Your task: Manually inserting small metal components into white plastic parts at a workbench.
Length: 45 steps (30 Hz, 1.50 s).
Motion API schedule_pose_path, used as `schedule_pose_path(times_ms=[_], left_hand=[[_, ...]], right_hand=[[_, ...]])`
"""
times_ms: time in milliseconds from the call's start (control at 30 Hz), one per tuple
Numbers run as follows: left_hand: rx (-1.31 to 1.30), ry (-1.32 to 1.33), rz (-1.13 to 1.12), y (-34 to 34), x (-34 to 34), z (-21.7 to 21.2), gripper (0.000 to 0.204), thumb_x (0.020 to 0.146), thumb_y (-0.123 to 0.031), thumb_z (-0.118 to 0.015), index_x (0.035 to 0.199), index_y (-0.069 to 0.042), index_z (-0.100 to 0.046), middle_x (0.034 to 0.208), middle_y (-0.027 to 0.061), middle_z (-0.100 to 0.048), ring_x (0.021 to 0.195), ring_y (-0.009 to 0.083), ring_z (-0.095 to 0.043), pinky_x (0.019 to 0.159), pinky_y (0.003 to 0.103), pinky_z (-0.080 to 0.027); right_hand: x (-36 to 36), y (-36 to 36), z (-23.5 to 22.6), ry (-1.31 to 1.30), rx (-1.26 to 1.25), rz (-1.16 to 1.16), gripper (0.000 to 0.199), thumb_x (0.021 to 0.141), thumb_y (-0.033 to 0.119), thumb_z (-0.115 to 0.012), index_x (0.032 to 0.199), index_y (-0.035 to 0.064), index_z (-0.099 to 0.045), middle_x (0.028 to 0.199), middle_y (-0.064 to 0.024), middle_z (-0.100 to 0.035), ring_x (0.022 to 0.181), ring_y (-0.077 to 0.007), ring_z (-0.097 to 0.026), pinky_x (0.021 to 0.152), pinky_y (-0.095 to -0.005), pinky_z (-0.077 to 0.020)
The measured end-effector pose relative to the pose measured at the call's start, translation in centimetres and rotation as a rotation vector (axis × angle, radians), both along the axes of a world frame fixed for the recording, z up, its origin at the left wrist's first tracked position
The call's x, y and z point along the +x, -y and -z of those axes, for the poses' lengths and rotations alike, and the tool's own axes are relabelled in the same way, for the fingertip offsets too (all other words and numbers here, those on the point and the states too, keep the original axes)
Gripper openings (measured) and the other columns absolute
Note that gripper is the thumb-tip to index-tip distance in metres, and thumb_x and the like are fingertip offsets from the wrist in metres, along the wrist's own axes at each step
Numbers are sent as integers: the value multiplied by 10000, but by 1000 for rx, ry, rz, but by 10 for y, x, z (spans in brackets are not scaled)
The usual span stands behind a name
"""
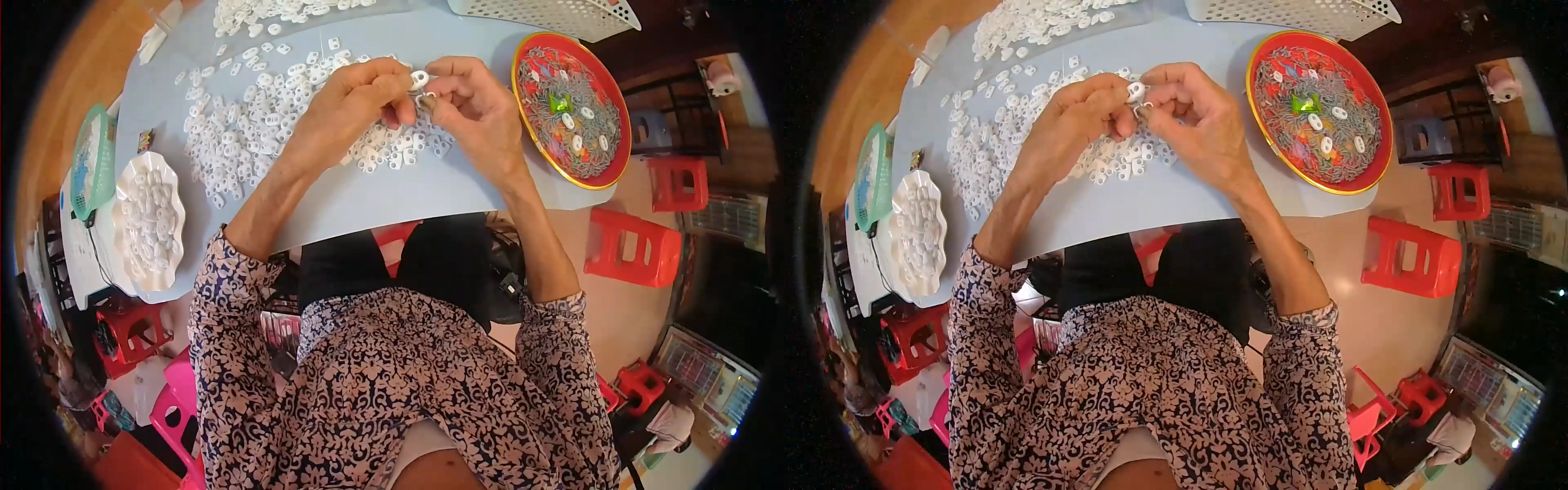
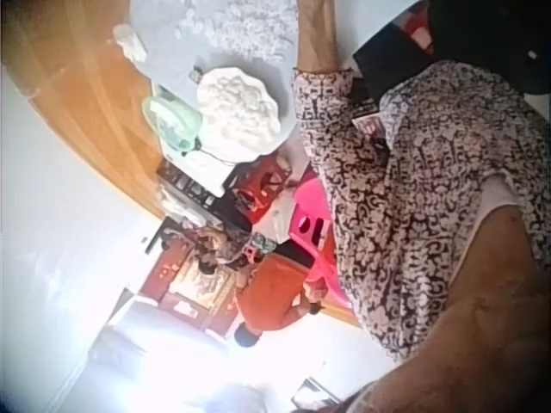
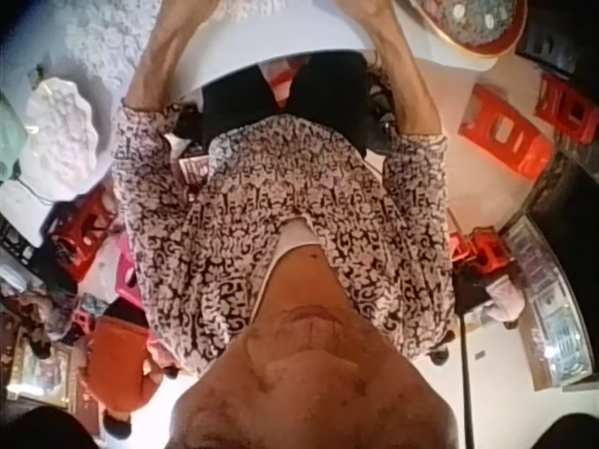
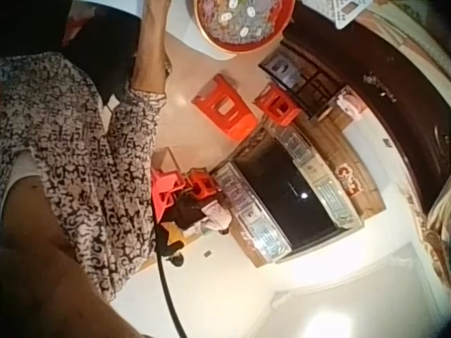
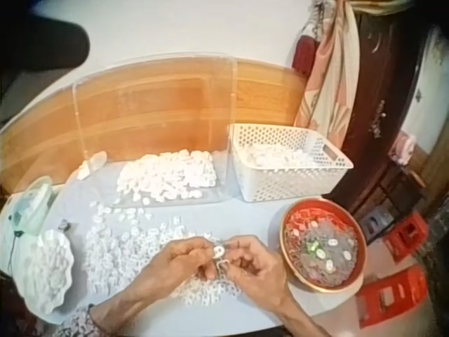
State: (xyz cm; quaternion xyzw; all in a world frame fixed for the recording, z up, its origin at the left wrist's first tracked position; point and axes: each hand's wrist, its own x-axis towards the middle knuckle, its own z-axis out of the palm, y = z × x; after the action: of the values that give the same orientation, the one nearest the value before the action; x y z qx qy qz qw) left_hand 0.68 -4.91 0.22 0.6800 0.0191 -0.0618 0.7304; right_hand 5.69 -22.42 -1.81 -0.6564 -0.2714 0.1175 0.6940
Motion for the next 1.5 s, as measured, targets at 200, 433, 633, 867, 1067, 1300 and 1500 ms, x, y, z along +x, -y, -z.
schedule_pose_path(times_ms=[200, 433, 633, 867, 1067, 1300, 1500], left_hand=[[158, 136, 6, 0, -1, 2, 229, 942, -192, -471, 886, -19, -609, 674, 32, -591, 633, 94, -501, 607, 243, -424], [342, 206, 50, -1, -2, 4, 240, 954, -202, -458, 851, -29, -588, 657, 18, -572, 577, 80, -450, 527, 250, -369], [345, 236, 98, -1, -1, 8, 273, 964, -224, -441, 831, -29, -579, 638, 20, -550, 585, 92, -462, 542, 257, -379], [359, 182, 31, 1, -2, 2, 277, 958, -223, -437, 821, -29, -580, 633, 28, -541, 592, 93, -484, 547, 260, -393], [273, 221, -34, 4, -3, 3, 239, 944, -190, -474, 851, -8, -599, 670, 23, -564, 641, 86, -543, 583, 234, -428], [186, 203, -21, 6, -4, 7, 233, 954, -167, -466, 862, 17, -575, 709, 23, -567, 659, 89, -554, 592, 230, -445], [251, 211, -32, 14, -7, 4, 254, 964, -181, -438, 843, 18, -539, 654, 26, -510, 622, 89, -500, 567, 245, -424]], right_hand=[[0, 0, 1, -3, 10, -10, 299, 815, -1, -623, 1105, -9, -552, 835, -13, -621, 714, -45, -552, 634, -187, -467], [-1, 0, -2, 42, -43, 19, 258, 820, 7, -620, 1074, 0, -580, 827, -8, -626, 701, -38, -542, 628, -187, -459], [-1, -1, -2, 6, 8, 26, 251, 833, 3, -622, 1081, -1, -585, 850, -17, -637, 721, -43, -563, 642, -182, -465], [-3, -2, -1, 45, -7, -7, 280, 824, 6, -656, 1095, -2, -585, 865, -32, -644, 725, -48, -568, 642, -184, -469], [-2, -4, 4, 55, 46, -31, 292, 815, -7, -665, 1095, -10, -582, 858, -32, -645, 721, -49, -566, 629, -191, -468], [-4, -8, 2, 219, -67, 53, 303, 770, 10, -703, 1055, 18, -603, 753, -17, -623, 657, -53, -575, 593, -202, -484], [-2, -6, 7, 328, -155, 133, 292, 720, 66, -759, 976, 37, -621, 712, -35, -621, 624, -91, -598, 571, -229, -499]])
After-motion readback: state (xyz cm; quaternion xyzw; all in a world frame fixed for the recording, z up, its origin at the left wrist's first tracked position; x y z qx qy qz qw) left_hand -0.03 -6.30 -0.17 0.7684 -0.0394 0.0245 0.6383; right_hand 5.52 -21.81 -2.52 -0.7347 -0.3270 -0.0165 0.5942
